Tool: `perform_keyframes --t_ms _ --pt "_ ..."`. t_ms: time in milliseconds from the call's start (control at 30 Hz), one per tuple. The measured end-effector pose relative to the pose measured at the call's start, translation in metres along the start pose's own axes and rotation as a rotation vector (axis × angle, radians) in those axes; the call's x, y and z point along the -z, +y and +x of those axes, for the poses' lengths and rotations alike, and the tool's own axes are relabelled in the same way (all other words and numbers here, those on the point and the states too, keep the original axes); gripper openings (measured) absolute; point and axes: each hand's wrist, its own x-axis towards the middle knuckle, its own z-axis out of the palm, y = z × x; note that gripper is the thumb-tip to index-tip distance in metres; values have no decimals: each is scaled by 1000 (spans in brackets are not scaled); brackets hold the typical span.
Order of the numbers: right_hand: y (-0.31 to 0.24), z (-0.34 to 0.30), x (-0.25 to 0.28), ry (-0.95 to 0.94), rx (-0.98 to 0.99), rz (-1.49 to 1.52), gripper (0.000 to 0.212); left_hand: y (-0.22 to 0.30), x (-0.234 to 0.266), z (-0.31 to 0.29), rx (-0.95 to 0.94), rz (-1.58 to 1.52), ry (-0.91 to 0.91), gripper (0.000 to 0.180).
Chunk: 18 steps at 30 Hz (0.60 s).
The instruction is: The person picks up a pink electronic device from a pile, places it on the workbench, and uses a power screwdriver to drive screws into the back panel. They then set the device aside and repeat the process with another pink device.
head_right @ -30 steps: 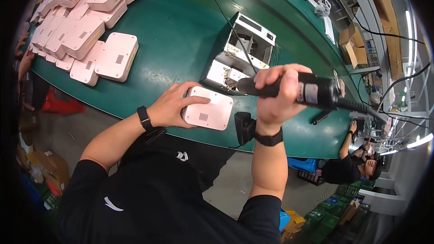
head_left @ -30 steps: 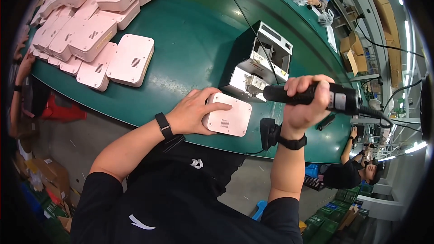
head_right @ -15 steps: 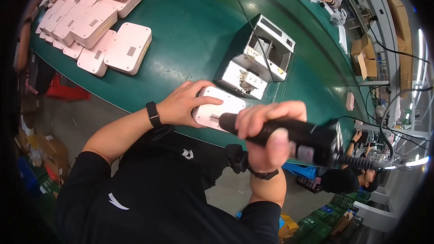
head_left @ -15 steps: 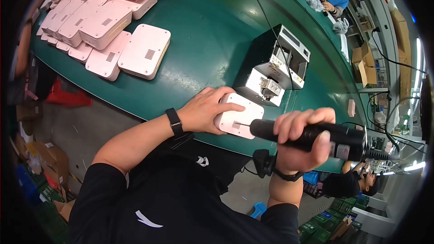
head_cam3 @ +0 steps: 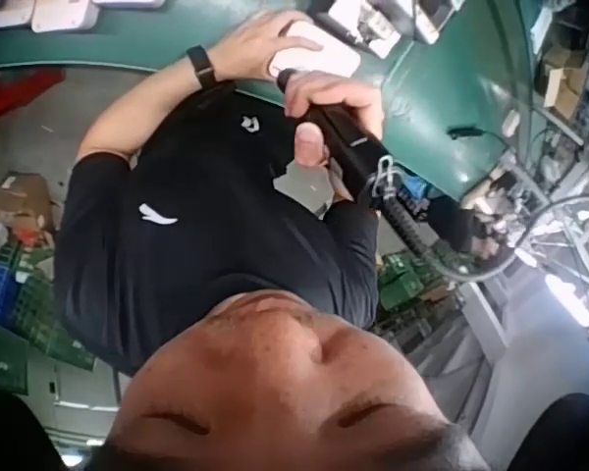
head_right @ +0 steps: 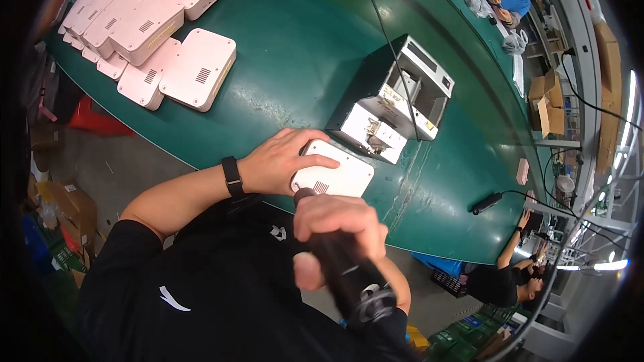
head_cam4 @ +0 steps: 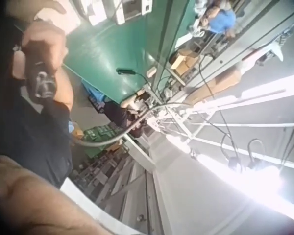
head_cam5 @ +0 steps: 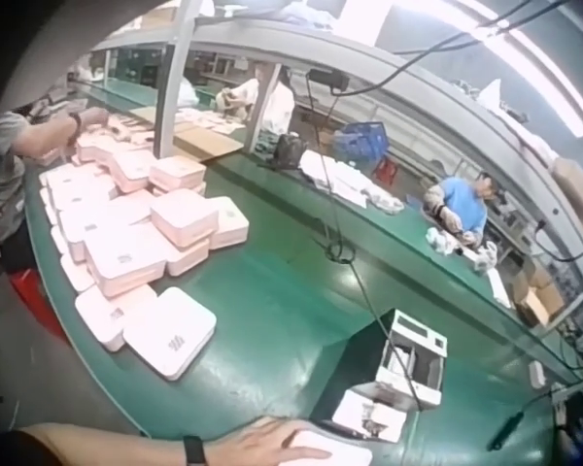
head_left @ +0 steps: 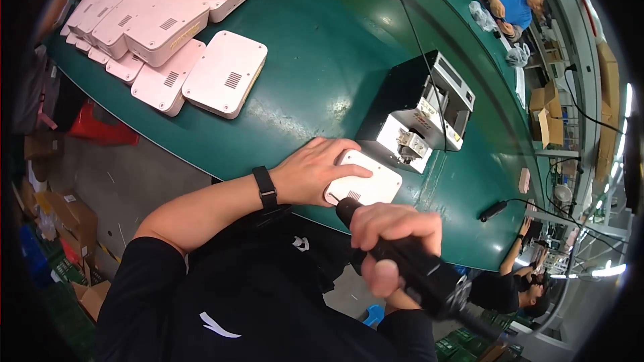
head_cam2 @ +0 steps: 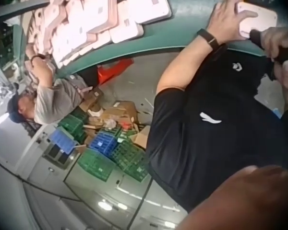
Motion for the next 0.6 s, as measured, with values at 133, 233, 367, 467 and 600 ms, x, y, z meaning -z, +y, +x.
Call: perform_keyframes --t_ms 133,233,367,467,600 --pt "1 4 -6 -94 -41 -136 47 -3 -2 -2 8 10 9 62" --pt "6 9 -1 -154 -7 -94 47 -4 -1 -1 -13 1 36 61" --pt "8 3 -2 -115 -22 -32 46 -2 2 -4 -10 -1 9 62" --pt "9 0 -8 -76 -12 -21 44 -3 0 -6 -31 23 17 64" --pt "13 2 -10 -6 16 -95 40 -3 2 -6 -24 32 -23 75"
